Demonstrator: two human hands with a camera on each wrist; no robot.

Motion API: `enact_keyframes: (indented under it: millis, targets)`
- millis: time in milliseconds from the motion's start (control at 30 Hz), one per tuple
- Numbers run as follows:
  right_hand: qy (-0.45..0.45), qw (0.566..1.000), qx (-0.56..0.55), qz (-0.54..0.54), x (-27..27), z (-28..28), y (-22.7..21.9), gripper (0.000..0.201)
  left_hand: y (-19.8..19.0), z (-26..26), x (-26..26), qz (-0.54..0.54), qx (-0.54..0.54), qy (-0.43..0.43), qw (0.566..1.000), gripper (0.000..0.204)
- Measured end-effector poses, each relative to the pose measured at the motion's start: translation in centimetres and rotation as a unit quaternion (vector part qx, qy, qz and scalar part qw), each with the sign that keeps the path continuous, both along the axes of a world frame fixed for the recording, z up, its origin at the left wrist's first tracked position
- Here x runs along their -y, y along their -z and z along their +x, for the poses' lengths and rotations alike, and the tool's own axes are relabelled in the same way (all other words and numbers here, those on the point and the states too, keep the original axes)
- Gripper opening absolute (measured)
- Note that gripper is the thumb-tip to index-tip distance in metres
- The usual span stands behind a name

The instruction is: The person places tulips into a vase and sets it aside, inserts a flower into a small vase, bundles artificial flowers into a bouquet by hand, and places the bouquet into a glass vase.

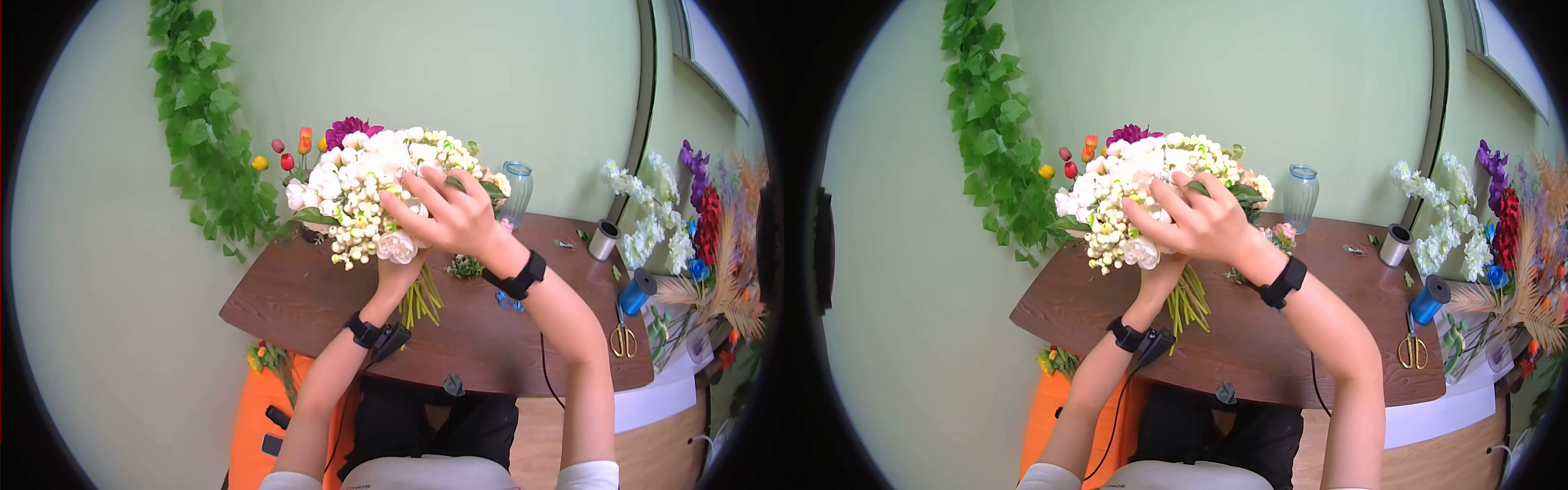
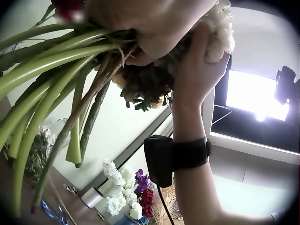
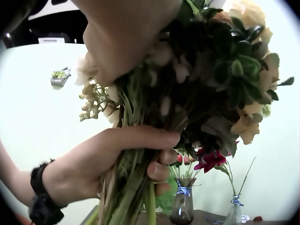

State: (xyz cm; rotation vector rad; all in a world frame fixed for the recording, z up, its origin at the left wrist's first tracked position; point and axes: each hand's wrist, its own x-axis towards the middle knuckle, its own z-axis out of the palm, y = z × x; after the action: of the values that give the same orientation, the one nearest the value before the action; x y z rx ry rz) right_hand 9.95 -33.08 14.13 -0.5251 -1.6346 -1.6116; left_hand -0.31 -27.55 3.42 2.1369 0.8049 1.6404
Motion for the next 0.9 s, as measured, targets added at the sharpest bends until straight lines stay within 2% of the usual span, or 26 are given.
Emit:
enact_keyframes:
  millis: [300, 367, 400, 533, 600, 700, 733, 767, 833, 867, 900]
  targets:
    - [-0.038, 0.999, 0.022, 0.021, 0.9, 0.9, -1.8, 0.029, -2.2, 0.0, 2.6, -0.059, 0.010, 0.040, 0.997, 0.033]
    - [-0.045, 0.998, 0.017, 0.026, 1.0, 0.9, -2.0, 0.028, -2.7, 0.0, 3.0, 0.024, -0.016, 0.042, 0.999, 0.030]
    - [-0.055, 0.998, 0.007, 0.031, 1.0, 0.8, -2.1, 0.028, -3.3, -0.1, 3.7, -0.015, -0.013, 0.060, 0.998, 0.028]
    - [-0.065, 0.998, 0.005, 0.009, 1.9, 1.1, -2.5, 0.028, -3.7, -0.2, 4.1, -0.041, -0.015, 0.069, 0.997, 0.027]
    - [-0.065, 0.998, 0.002, -0.004, 2.0, 1.1, -2.4, 0.027, -4.0, -0.4, 4.6, -0.104, 0.011, 0.114, 0.988, 0.034]
    - [-0.083, 0.997, 0.001, 0.005, 2.0, 1.3, -2.4, 0.025, -3.4, -0.5, 4.7, -0.074, 0.014, 0.138, 0.988, 0.033]
    - [-0.095, 0.995, -0.001, 0.003, 2.2, 1.4, -2.4, 0.024, -3.2, -0.6, 4.4, -0.099, -0.014, 0.153, 0.983, 0.032]
    - [-0.106, 0.994, -0.002, 0.001, 2.3, 1.5, -2.4, 0.023, -2.7, -0.7, 3.9, -0.097, -0.014, 0.153, 0.983, 0.032]
    - [-0.113, 0.994, -0.006, 0.005, 2.5, 1.5, -2.5, 0.020, -0.8, -0.8, 2.1, 0.050, -0.094, 0.072, 0.992, 0.033]
    - [-0.126, 0.992, -0.008, 0.001, 2.6, 1.7, -2.5, 0.018, 2.1, -0.7, -0.4, 0.017, -0.087, 0.027, 0.996, 0.033]
    - [-0.139, 0.990, -0.010, -0.003, 2.6, 1.8, -2.5, 0.017, 1.7, -1.0, 0.0, 0.048, -0.081, 0.042, 0.995, 0.033]
